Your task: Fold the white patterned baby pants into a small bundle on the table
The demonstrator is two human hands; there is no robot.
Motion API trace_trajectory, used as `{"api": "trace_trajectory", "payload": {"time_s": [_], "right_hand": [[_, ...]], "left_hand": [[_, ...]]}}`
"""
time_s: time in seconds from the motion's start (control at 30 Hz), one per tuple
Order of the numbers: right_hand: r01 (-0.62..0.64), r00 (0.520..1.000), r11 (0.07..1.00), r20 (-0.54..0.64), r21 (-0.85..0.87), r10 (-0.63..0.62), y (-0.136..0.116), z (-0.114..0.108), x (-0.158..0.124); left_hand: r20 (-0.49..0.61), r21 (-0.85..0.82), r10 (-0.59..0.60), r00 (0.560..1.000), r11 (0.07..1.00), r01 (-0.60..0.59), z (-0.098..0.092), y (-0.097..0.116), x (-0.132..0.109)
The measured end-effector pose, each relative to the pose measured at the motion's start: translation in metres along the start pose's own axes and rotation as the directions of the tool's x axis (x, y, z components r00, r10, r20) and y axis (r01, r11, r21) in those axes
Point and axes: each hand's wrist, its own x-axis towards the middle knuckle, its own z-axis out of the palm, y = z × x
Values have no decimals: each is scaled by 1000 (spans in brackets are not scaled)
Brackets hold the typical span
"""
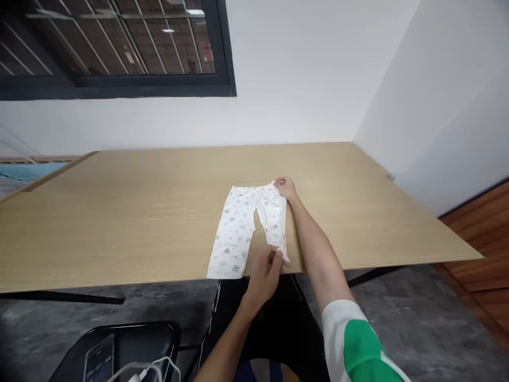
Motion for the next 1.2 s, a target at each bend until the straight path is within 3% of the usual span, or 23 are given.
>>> {"api": "trace_trajectory", "payload": {"time_s": [0.1, 0.27, 0.4, 0.53, 0.67, 0.8, 0.93, 1.0, 1.07, 1.13, 1.2], "right_hand": [[-19, 999, 997, -42, 78, 23, -13, 8, -5], [-43, 999, 991, -6, 130, 44, -43, 33, -8], [-39, 999, 994, 39, 104, 35, -59, 72, -10], [-23, 998, 999, 60, 39, 20, -63, 117, -14], [48, 998, 989, 47, -142, -42, -60, 154, -22], [71, 997, 978, 54, -194, -62, -60, 175, -32], [166, 981, 943, 147, -289, -128, -69, 181, -50], [293, 943, 904, 251, -310, -220, -76, 178, -69], [447, 863, 848, 385, -286, -326, -82, 171, -97], [594, 726, 776, 556, -210, -405, -86, 158, -134], [698, 523, 710, 742, -91, -419, -88, 141, -175]], "left_hand": [[-178, -141, -55, 983, 990, 30, -6, -10, -20], [-314, -103, -43, 948, 995, 11, -42, -17, -42], [-443, -22, -46, 895, 999, 40, -70, -23, -61], [-573, -10, -83, 815, 996, 94, -84, -30, -78], [-635, -19, -140, 760, 986, 166, -93, -38, -84], [-662, 7, -174, 729, 971, 238, -101, -50, -88], [-694, 232, -53, 718, 927, 294, -109, -57, -96], [-681, 390, 107, 724, 890, 236, -109, -56, -99], [-604, 535, 278, 747, 836, 121, -106, -52, -101], [-487, 654, 403, 775, 756, 18, -99, -49, -101], [-375, 748, 444, 813, 663, -17, -87, -48, -100]]}}
